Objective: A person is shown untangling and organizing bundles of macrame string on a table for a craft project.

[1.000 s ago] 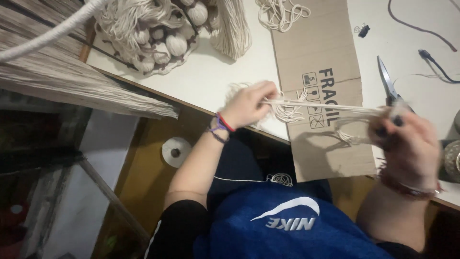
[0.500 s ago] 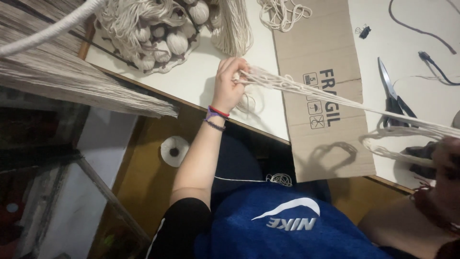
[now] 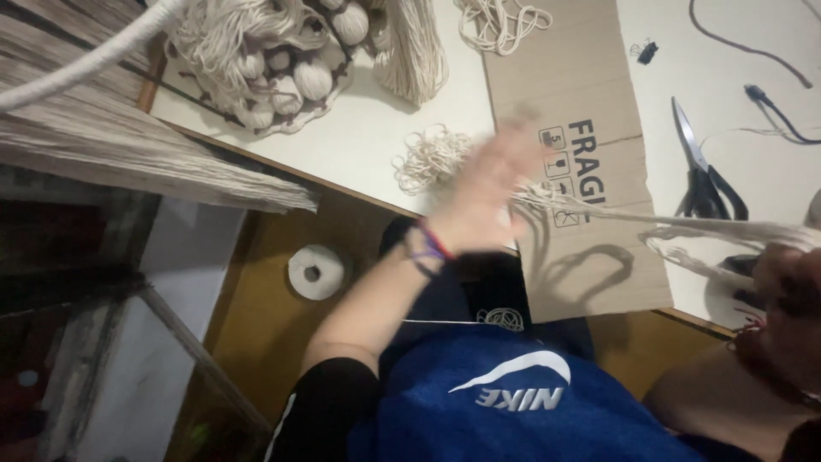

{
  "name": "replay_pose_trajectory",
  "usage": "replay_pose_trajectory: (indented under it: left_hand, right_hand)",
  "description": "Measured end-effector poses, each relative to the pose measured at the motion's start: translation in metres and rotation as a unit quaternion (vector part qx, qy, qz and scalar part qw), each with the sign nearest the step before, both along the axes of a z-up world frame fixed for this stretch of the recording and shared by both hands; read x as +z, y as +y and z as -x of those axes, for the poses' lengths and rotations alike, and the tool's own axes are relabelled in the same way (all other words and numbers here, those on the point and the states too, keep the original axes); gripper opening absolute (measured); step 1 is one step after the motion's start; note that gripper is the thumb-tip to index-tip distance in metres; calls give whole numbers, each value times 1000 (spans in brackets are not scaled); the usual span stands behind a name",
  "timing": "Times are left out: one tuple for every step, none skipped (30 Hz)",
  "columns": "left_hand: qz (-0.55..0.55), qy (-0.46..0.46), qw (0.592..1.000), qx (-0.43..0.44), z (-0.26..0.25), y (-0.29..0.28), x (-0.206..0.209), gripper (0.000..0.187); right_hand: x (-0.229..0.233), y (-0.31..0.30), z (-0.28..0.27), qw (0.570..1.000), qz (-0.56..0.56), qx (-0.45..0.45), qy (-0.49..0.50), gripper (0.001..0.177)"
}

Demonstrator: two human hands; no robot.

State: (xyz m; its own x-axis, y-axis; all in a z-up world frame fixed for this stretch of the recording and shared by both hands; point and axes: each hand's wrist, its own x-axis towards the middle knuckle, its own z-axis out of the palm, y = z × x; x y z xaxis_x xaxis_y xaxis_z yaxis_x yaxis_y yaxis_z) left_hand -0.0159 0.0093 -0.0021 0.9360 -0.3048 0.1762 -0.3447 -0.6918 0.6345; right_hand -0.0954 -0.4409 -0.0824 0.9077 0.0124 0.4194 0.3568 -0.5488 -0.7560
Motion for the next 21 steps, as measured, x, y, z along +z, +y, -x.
replay_pose_trajectory:
  left_hand:
    - [25, -69, 991, -115, -1, -20, -27, 84]
    - [52, -136, 963, -226, 0, -41, -54, 97]
    - [51, -134, 964, -225, 1, -46, -54, 97]
    - [49, -30, 970, -237, 0, -52, -53, 72]
    - [48, 74, 965, -247, -1, -58, -52, 50]
    - [49, 72, 965, -248, -9, -42, -61, 50]
    - [125, -3, 967, -222, -16, -27, -69, 30]
    - [199, -76, 957, -196, -23, -11, -78, 24]
    - [200, -76, 957, -197, -24, 0, -78, 24]
    - [150, -75, 977, -130, -24, 13, -78, 19]
    - [99, -74, 990, -61, -24, 26, -79, 14]
    - [98, -74, 991, -59, -24, 23, -76, 14]
    - [61, -78, 993, -67, -23, 20, -74, 18]
    - [25, -81, 994, -75, -22, 17, -71, 23]
    - [25, -80, 994, -73, -19, 11, -63, 23]
    - [0, -105, 990, -99, -17, 5, -55, 21]
    - [-25, -130, 983, -124, -15, -1, -46, 20]
    - [-26, -131, 983, -125, -13, -2, -40, 20]
    - [3, -160, 979, -127, -12, -3, -33, 15]
    - [32, -189, 973, -130, -11, -4, -26, 10]
    - [31, -191, 972, -131, -14, -3, -35, 10]
  right_hand:
    - [16, 11, -1, 996, -17, 89, 16, 23]
    - [34, 21, -2, 983, -32, 179, 33, 52]
    - [3, -4, 3, 982, -34, 181, 34, 52]
    - [-27, -31, 6, 985, -74, 145, 65, 53]
    - [-56, -59, 8, 983, -114, 109, 96, 58]
    - [-69, -77, 17, 983, -112, 109, 94, 58]
    - [-81, -96, 26, 990, -26, 64, 122, 54]
    - [-95, -114, 38, 987, 59, 17, 150, 54]
    - [-36, -48, -16, 987, 59, 15, 150, 54]
    - [32, 30, -34, 962, 155, 20, 225, 38]
    - [107, 104, -17, 922, 245, 21, 298, 38]
    - [102, 120, -22, 922, 245, 24, 298, 38]
    - [97, 136, -27, 934, 262, 71, 234, 32]
    - [93, 152, -31, 938, 278, 117, 170, 27]
    - [103, 172, -36, 938, 277, 119, 170, 27]
    - [114, 193, -40, 953, 165, 176, 184, 23]
    - [126, 213, -44, 952, 49, 231, 195, 38]
    - [120, 220, -49, 952, 48, 230, 194, 38]
    - [114, 228, -54, 937, -3, 277, 213, 38]
    - [109, 236, -60, 916, -54, 322, 231, 39]
    - [97, 233, -58, 917, -55, 322, 229, 39]
